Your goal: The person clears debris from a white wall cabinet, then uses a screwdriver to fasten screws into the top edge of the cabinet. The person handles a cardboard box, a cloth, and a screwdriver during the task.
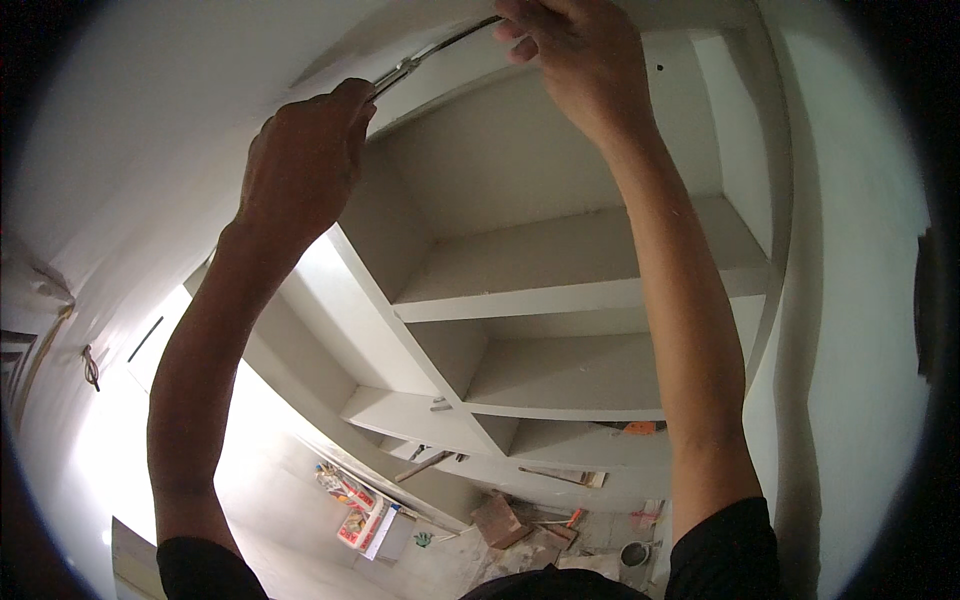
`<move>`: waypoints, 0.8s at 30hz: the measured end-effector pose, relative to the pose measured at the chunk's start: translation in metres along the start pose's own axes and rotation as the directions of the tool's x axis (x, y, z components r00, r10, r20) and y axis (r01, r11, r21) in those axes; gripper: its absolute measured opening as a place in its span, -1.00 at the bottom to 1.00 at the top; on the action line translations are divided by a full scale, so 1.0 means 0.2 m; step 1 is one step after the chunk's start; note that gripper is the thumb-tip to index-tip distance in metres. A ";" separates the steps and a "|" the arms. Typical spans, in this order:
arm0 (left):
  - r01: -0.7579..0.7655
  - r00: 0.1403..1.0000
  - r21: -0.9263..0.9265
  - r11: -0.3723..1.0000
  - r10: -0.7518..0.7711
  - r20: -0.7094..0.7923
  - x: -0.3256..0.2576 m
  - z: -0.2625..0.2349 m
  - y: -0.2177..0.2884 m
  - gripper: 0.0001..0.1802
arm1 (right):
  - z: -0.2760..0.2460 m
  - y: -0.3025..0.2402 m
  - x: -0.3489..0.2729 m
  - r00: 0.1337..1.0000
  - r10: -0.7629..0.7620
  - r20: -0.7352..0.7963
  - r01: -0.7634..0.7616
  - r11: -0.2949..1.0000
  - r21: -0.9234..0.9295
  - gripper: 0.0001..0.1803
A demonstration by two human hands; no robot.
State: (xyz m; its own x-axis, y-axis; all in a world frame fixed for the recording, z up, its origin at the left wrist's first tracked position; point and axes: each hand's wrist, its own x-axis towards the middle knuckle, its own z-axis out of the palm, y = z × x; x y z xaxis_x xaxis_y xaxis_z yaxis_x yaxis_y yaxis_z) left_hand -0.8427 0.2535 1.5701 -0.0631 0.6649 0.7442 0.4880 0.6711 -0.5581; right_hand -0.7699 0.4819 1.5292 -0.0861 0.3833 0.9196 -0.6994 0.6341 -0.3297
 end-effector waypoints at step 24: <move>0.013 0.996 0.111 0.994 -0.022 0.086 -0.04 -0.02 -0.02 -0.83 | 0.03 0.06 0.02 0.998 0.040 -0.053 -0.036 0.996 0.077 -0.50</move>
State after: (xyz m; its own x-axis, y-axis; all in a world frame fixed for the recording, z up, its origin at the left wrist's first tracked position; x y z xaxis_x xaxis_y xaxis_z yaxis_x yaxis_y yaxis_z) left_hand -0.8399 0.2446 1.5682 -0.1489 0.6755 0.7221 0.3874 0.7117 -0.5859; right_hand -0.7835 0.4876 1.5300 -0.0764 0.4431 0.8932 -0.7482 0.5667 -0.3451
